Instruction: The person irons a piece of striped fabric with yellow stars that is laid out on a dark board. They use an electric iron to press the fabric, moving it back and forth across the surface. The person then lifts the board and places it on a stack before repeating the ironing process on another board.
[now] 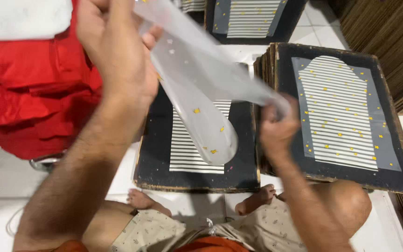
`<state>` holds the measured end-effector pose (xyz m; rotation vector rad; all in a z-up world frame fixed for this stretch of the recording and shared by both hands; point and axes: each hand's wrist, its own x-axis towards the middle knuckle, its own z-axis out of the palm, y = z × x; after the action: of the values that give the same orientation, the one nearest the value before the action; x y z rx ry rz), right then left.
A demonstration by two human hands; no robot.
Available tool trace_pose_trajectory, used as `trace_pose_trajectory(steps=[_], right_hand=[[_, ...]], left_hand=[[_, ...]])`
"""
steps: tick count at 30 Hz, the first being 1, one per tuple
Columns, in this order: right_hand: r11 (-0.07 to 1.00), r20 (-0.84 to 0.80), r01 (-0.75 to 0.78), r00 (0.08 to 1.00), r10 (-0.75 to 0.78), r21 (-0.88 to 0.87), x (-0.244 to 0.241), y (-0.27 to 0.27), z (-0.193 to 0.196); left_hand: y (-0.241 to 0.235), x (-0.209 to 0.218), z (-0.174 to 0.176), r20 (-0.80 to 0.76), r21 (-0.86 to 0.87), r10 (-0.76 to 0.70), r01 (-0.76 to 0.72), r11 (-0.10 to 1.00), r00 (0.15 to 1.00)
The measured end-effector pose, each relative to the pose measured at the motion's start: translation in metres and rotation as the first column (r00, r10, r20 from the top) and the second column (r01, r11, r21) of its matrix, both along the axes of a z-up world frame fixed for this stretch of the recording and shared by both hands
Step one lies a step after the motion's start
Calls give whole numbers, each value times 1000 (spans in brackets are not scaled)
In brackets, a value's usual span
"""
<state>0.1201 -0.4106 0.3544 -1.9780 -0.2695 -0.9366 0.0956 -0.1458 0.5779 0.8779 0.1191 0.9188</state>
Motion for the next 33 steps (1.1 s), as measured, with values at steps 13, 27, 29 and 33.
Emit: trace_pose_trajectory(steps=[13, 27, 29, 33], right_hand=[[609, -390, -89, 838, -382, -788, 129, -51, 119], [810, -62, -339, 933, 354, -478, 43, -86, 67], [859, -240, -297, 947, 211, -416, 33, -63, 37], [976, -633, -217, 760, 147, -33, 40, -10, -29]], left_hand=[[103, 65, -79, -605, 76, -100, 182, 980, 790], [108, -35, -136, -292, 74, -222, 253, 965, 930], [120, -34, -194, -326, -36, -233, 235, 971, 916], [128, -11, -328, -583, -296, -230, 60, 953, 779]])
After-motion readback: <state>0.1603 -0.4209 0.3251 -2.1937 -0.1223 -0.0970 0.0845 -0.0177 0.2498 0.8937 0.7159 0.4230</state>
